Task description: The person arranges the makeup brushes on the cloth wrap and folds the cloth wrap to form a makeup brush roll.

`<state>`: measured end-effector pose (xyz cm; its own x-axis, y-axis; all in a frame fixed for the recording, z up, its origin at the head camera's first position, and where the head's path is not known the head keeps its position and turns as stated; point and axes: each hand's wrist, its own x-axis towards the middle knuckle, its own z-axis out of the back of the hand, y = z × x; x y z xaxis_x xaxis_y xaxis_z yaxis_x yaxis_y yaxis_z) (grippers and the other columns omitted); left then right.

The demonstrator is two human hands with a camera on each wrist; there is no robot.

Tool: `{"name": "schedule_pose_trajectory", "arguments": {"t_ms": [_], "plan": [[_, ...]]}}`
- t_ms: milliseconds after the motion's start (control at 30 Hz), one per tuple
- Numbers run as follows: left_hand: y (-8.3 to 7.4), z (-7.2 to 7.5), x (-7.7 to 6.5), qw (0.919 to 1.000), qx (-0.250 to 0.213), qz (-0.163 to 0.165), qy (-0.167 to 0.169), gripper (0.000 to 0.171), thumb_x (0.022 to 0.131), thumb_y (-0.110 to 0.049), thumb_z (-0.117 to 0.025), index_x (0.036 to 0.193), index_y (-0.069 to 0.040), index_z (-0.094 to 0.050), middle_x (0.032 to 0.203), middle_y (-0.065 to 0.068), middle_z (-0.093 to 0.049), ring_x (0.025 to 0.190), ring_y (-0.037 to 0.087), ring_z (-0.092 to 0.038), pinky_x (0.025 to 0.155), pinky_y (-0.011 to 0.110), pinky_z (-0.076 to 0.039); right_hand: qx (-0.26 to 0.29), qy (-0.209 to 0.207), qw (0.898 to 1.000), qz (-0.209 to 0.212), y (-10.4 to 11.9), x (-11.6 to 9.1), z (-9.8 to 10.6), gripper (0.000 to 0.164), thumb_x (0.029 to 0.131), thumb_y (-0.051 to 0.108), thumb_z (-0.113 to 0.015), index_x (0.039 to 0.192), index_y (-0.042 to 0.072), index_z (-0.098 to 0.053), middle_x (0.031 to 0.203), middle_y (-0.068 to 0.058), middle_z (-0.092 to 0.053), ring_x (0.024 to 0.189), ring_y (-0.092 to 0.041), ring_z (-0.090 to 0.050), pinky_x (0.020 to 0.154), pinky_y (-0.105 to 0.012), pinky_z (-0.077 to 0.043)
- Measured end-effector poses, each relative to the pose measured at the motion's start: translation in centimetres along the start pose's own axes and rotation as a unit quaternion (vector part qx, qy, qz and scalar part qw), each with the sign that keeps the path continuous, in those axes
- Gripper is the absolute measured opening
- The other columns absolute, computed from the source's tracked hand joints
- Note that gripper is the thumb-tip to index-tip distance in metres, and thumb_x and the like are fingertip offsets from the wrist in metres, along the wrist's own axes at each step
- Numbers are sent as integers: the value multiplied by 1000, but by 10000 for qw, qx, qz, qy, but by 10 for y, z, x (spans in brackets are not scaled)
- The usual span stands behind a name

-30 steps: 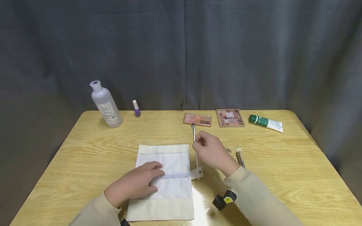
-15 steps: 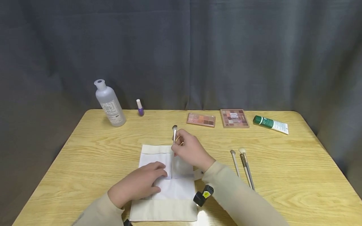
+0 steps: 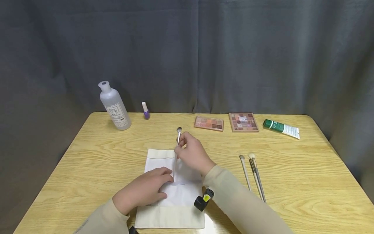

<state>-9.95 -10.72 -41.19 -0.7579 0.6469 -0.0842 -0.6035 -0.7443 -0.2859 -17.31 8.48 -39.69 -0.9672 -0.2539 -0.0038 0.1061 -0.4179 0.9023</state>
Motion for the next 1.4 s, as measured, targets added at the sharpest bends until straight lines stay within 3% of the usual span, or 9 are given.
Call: {"name": "schedule_pose_trajectory", "arguments": {"t_ms": [200,333,733,900,1100,1400], "plan": [[-1,0,0,10000,-64,52,46,33,86,-19,-80,117,-14,-69,131,2,-59,124,21,-56,106,35,-46,12,108,9998,-174,-7,1,-2,71,89,2,-65,152,15,-34,90,-10,-62,66,-25,-68,56,-30,-54],[-1,1,-1,9999,-109,76,83,34,86,-19,-80,118,-13,-70,131,2,-59,124,21,-56,105,36,-47,-7,184,9998,-42,-10,-1,-3,89,87,-1,-65,160,25,-21,85,-9,-63,63,-26,-68,52,-31,-55],[1,0,-1,9999,-86,-25,-74,33,84,-18,-81,115,-12,-68,121,-2,-59,112,16,-58,97,31,-50,-106,442,9988,-163,-12,-4,-3,75,89,1,-66,155,15,-33,87,-9,-64,66,-21,-67,56,-30,-52],[1,1,2,9999,-31,-59,-121,36,84,-18,-81,117,-11,-68,120,-1,-60,111,16,-59,97,32,-50,-387,606,9972,-224,-12,-3,-4,69,90,4,-63,153,9,-36,83,-7,-65,64,-16,-62,57,-28,-48],[1,1,3,10000,-40,5,-74,37,84,-18,-82,117,-11,-67,121,-1,-61,112,17,-59,98,32,-49,-614,812,9946,-222,-14,-6,-5,56,92,4,-63,144,5,-45,79,-6,-63,64,-15,-60,58,-28,-46],[0,1,3,9996,-48,263,31,35,84,-23,-82,112,-10,-67,122,-1,-61,112,17,-60,98,32,-50,-813,1028,9910,-272,-20,-9,-12,45,86,2,-71,129,4,-57,76,-2,-63,63,-14,-55,58,-27,-46]]}}
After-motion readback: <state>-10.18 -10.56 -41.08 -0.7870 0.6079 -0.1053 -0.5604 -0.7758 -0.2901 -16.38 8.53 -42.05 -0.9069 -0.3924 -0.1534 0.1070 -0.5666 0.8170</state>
